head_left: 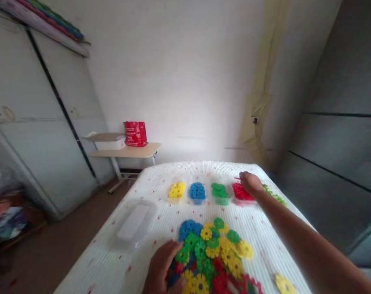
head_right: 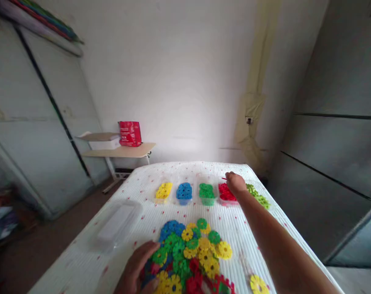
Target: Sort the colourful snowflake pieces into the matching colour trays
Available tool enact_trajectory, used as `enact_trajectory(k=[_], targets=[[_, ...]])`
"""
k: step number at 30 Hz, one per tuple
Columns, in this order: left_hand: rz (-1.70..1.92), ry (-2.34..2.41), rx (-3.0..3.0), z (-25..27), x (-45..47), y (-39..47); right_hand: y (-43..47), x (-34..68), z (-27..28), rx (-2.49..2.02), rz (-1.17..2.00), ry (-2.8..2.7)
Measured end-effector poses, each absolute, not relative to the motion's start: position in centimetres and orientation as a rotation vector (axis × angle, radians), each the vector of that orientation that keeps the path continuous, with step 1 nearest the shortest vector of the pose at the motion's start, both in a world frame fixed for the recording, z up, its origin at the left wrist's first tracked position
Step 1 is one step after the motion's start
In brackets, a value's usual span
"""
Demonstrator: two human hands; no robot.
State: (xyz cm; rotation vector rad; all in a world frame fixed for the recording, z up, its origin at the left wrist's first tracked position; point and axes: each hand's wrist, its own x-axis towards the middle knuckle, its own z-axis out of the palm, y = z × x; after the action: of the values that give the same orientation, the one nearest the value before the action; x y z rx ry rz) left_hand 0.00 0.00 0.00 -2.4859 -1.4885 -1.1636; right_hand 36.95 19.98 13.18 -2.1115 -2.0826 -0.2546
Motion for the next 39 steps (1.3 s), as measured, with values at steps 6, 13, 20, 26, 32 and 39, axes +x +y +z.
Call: enact_trajectory(k=[6, 13, 20, 26, 32, 39], targets=[[-1.174, -1.487, -2.528, 0.9, 0.1, -0.3, 19.3, 37.1, 14.0, -2.041, -0.299, -2.028], [-1.25, -1.58, -2.549, 1.3, 0.5, -0.5, 13.0, 38.7, 14.1, -1.718, -0.279, -1.981], [-1.381, -1.559, -2.486, 2.1, 1.0, -0.3, 4.1, 36.5, 9.2, -1.422, 0.347, -1.964], [-1.473, -1.674, -2.357, 2.6, 0.5, -0.5, -0.6, 34.5, 11.0, -1.486, 0.672, -2.197], [-1.529, -1.773, -2.279, 1.9, -0.5, -0.4, -3.9, 32.2, 10.7, -1.659, 0.544, -2.425], [-1.54, -1.781, -2.27, 1.6, -0.4, -0.1, -2.6, 34.2, 10.9, -1.553, 0.491, -2.337]])
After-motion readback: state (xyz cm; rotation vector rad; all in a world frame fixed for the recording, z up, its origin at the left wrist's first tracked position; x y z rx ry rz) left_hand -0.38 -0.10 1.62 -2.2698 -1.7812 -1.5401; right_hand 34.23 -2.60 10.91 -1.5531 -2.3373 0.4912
